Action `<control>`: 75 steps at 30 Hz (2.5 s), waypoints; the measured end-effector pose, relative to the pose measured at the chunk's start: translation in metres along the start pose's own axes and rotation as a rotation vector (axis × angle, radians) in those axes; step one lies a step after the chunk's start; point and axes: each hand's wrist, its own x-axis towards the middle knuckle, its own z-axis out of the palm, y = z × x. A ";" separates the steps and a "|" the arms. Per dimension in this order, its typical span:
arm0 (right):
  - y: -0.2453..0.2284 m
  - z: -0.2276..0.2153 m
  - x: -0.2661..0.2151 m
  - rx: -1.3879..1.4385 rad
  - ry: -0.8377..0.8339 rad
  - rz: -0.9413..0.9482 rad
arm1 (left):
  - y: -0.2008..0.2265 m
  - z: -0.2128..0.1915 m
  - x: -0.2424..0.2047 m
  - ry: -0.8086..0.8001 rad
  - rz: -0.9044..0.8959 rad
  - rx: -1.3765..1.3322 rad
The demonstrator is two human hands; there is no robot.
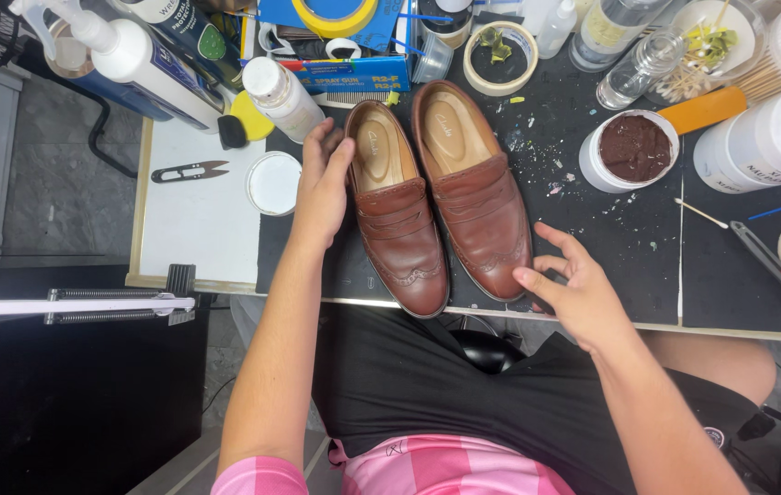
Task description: The person applies brown shoe polish to a pair of brown leather loafers using a small black sponge. They work on the toe, vamp, and heel areas, repeatedly dipping the sponge into the polish container and rubbing the product into the leather. The shoes are rotated and repositioned to access different surfaces.
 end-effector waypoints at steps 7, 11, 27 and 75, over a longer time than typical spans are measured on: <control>0.015 0.008 -0.020 0.091 0.075 -0.059 | -0.028 0.006 -0.064 0.030 0.056 -0.280; 0.009 0.013 -0.015 0.103 0.090 -0.076 | -0.043 0.021 -0.101 0.072 0.171 -0.336; 0.037 -0.067 -0.004 -0.113 0.245 -0.418 | 0.027 -0.032 -0.072 -0.067 0.128 0.092; -0.093 -0.089 0.026 -0.853 0.547 -0.899 | 0.076 -0.018 -0.104 -0.184 0.183 0.507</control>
